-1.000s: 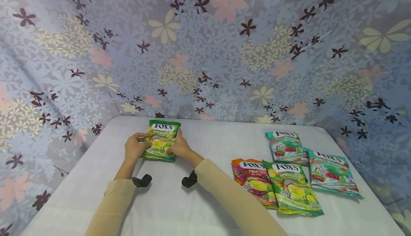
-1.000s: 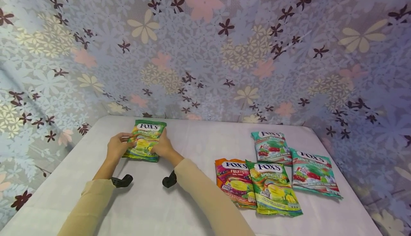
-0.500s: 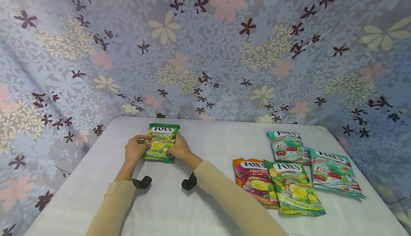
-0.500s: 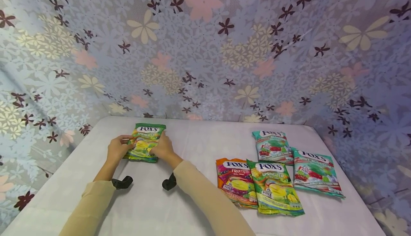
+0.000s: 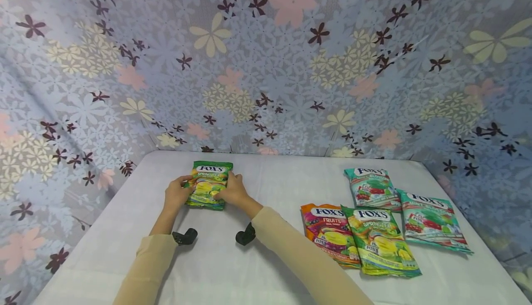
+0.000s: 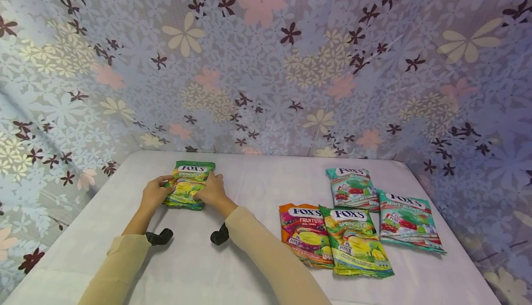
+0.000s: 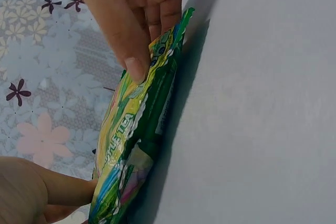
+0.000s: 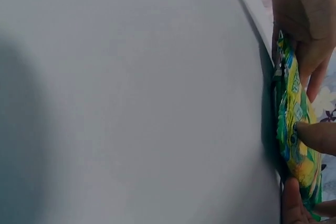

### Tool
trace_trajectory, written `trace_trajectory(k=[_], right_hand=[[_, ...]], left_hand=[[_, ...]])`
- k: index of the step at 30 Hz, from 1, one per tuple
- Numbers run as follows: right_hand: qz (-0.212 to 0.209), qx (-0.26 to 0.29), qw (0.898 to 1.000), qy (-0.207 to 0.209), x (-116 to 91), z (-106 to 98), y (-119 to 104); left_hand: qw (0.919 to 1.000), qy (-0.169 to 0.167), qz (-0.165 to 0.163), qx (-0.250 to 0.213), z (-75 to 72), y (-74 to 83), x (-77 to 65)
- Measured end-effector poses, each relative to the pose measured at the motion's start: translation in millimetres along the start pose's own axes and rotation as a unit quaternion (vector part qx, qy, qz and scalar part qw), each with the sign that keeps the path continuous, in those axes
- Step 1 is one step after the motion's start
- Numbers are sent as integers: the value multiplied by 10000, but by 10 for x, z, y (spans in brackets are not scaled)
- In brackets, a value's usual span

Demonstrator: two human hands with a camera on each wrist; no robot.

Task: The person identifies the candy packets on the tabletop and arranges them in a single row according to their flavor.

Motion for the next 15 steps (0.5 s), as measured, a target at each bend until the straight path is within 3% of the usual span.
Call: trace_trajectory(k=[4,15], right_hand=[[26,-134,9999,15,-22,4,-26],[100,-300,9994,-155,-77,-55,-80]], left_hand=[[9999,-38,-89,121,8,-14,-12],[9983,-149,196,532,8,-23,-14]])
Point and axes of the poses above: each hand's wrist, its own x-axis towards the middle knuckle, its own z-axis out of the palm, y = z × x, the point moved 3 cm from there along x, towards the middle knuckle, and after that the axes turned 7 degrees about y, right-handed, at the moved point
